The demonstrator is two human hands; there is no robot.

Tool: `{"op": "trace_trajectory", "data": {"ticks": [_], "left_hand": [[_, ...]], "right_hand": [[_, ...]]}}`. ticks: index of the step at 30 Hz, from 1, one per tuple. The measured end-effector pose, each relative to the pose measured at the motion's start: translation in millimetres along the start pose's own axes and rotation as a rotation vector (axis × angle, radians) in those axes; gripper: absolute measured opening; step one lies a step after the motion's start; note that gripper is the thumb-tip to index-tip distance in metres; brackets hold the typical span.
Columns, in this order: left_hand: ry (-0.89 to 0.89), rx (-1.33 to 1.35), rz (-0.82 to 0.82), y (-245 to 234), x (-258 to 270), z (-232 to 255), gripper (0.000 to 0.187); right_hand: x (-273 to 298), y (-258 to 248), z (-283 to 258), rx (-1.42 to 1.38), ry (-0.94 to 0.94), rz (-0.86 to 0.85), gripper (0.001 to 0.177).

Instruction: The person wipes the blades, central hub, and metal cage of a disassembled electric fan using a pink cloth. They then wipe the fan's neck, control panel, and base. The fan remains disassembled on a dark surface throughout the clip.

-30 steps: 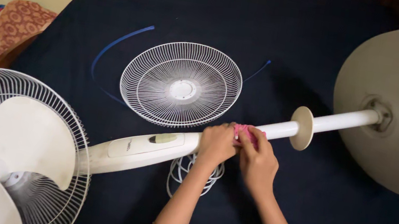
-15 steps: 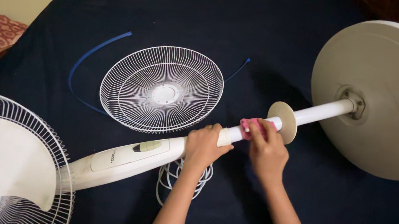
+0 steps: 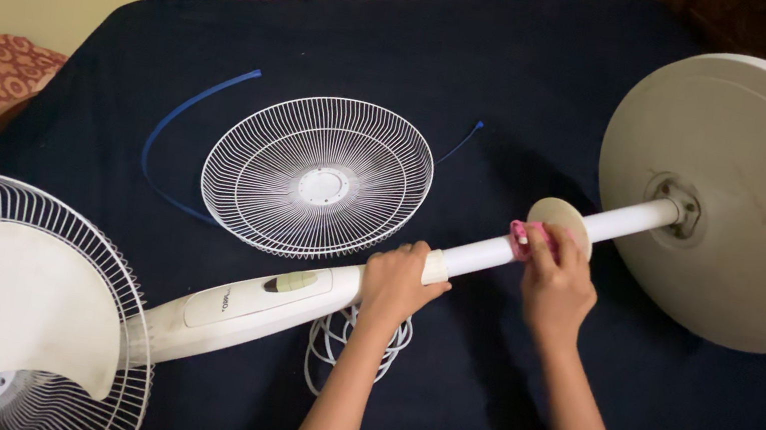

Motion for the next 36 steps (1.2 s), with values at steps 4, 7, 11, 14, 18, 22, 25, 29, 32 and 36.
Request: {"op": "trace_trajectory", "data": {"ticks": [4,7,11,14,18,22,25,29,32,36], "left_hand": [[0.013,0.007,0.012,-0.3,0.3,1.4,0.051],[0.012,-0.011,0.023,-1.5,1.8,2.2,0.051],[-0.007,-0.025,0.008,-1.1,4.5,3.2,0.049],[0.01,-0.022,0.053,-2.3,3.4,4.9,0.049],[0.003,-0.026,0.039,-2.8,3.7,3.8,0.05],[-0.01,-0.048,0.05,-3.2,4.7,6.8,0.05],[-0.019,-0.069,0.039,-2.8,4.4,9.8,0.05],[-0.01,-0.102,0.043,-2.3,4.1,8.9,0.05],[-0.008,-0.103,0.059,-1.5,3.5,9.9,0.05],[-0.034,-0.119,0.04,1.0,0.5,7.0,0.046]], "right_hand": [[-5.4,-1.3,15.3,0.015,0.023,-0.018,0.036],[-7.4,-0.8,21.9,0.019,0.055,-0.018,0.034],[-3.9,1.8,22.5,-0.003,0.091,0.02,0.032],[-11.7,3.7,31.2,-0.051,0.142,0.058,0.022],[-43.6,7.1,67.0,0.101,0.224,-0.023,0.016],[-54.6,9.9,85.6,0.171,0.252,-0.064,0.014],[-45.1,4.8,75.4,0.084,0.212,-0.011,0.013],[-36.8,3.6,40.1,-0.006,0.2,-0.05,0.016],[-33.9,1.2,6.4,0.012,0.157,-0.017,0.017],[-28.9,-0.5,-29.2,0.004,0.131,-0.044,0.021]]}}
Point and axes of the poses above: each hand's wrist, its own x-axis away from the middle knuckle, its own y-axis out of the palm, z = x × y, the point moved 3 cm from there along -x, towards the middle knuckle, and after that the axes turned 5 degrees about -z, right-handed, at the moved point
